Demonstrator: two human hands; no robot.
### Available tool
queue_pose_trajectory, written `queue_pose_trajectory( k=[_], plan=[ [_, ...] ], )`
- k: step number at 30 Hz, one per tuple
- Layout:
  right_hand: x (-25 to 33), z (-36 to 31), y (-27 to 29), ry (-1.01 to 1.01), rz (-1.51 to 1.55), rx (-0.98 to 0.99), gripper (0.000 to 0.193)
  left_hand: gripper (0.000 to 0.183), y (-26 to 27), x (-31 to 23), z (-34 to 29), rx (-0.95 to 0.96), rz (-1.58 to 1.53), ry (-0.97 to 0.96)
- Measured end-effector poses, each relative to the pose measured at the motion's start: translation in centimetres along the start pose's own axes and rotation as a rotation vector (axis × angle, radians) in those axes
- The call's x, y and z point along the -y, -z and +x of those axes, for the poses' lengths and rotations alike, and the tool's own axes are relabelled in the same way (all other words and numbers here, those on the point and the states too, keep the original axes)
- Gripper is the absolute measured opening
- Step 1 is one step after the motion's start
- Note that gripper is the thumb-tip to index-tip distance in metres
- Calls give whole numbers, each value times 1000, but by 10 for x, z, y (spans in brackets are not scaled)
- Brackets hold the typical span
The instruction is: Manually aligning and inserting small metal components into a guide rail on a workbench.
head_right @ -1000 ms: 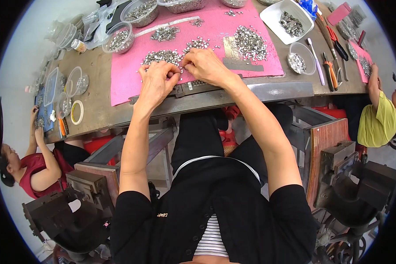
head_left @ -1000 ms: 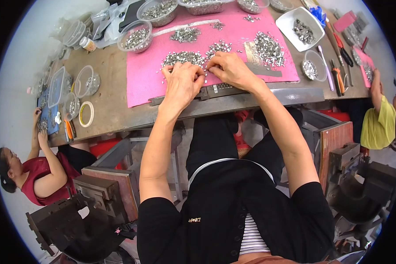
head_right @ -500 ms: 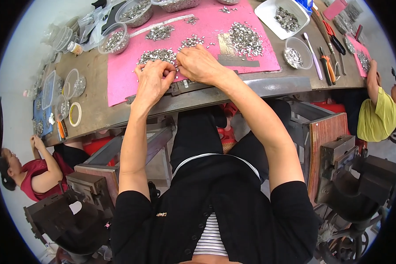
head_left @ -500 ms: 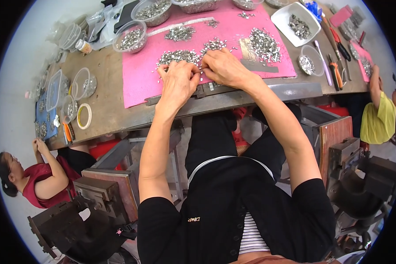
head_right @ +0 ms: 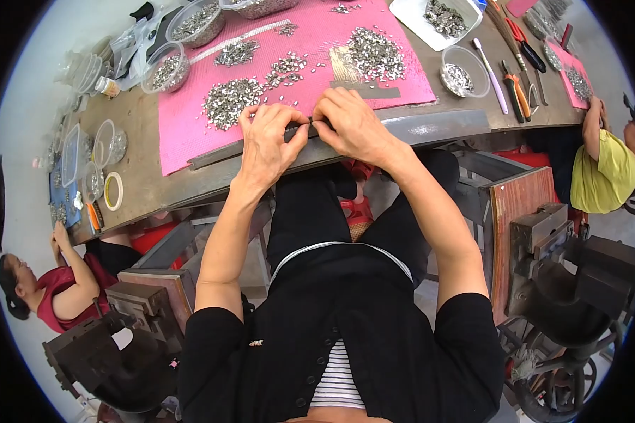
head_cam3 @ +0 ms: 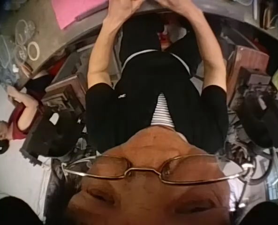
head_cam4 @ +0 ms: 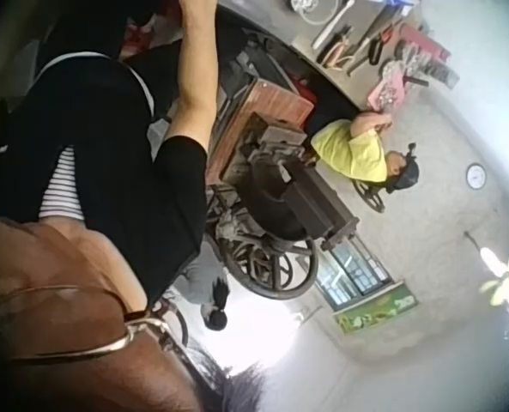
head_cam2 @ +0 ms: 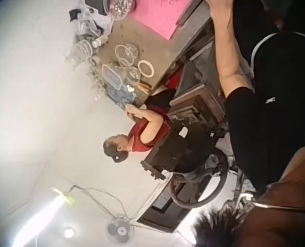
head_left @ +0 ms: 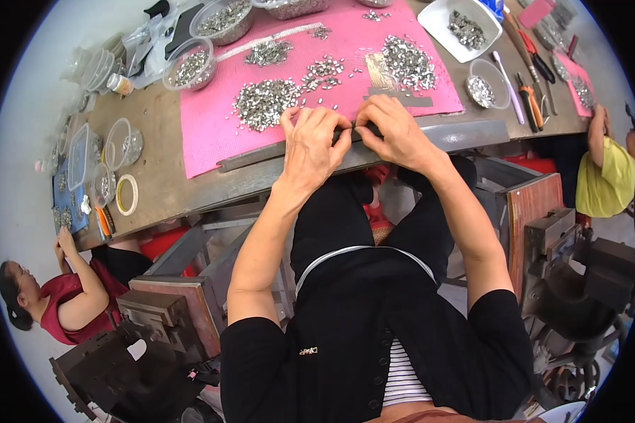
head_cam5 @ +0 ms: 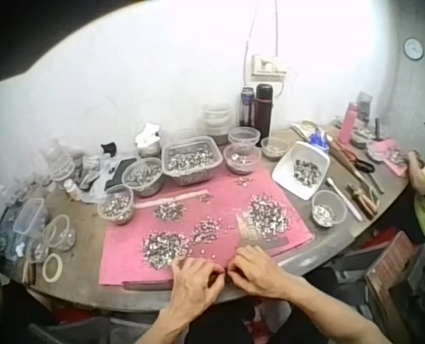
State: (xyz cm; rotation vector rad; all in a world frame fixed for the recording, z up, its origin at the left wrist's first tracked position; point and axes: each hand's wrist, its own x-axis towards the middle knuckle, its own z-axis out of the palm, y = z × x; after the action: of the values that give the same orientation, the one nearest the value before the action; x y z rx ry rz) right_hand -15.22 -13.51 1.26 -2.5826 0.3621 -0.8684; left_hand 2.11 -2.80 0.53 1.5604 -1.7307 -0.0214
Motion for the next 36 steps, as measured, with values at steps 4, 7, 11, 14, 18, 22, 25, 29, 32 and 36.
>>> queue_pose_trajectory(
  k=[4,7,11,14,18,22,25,29,32,36],
  plan=[
    [2,-2,-5,44,-114,-2,16,10,-1,-1,0,-8,54,-26],
    [4,-1,-2,76,-123,-5,17,9,4,1,-4,-41,17,-13],
    [-2,-10,-4,16,45,-86,15,9,27,19,-7,-91,-19,138],
    [1,-19,-5,-137,60,-283,11,8,50,35,-1,-71,44,181],
    [4,-23,-7,-232,33,-349,11,17,63,48,7,80,127,84],
    [3,-24,-8,-248,14,-331,10,31,55,55,11,159,188,35],
    [3,-24,-8,-259,20,-331,10,34,51,67,11,17,256,43],
    [3,-20,-8,-243,8,-306,11,33,50,64,13,24,213,25],
    [3,-2,-7,-152,-60,-183,11,31,45,62,17,64,193,-29],
    [-2,19,-18,-131,-52,-28,11,28,48,69,21,38,274,27]
  ],
)
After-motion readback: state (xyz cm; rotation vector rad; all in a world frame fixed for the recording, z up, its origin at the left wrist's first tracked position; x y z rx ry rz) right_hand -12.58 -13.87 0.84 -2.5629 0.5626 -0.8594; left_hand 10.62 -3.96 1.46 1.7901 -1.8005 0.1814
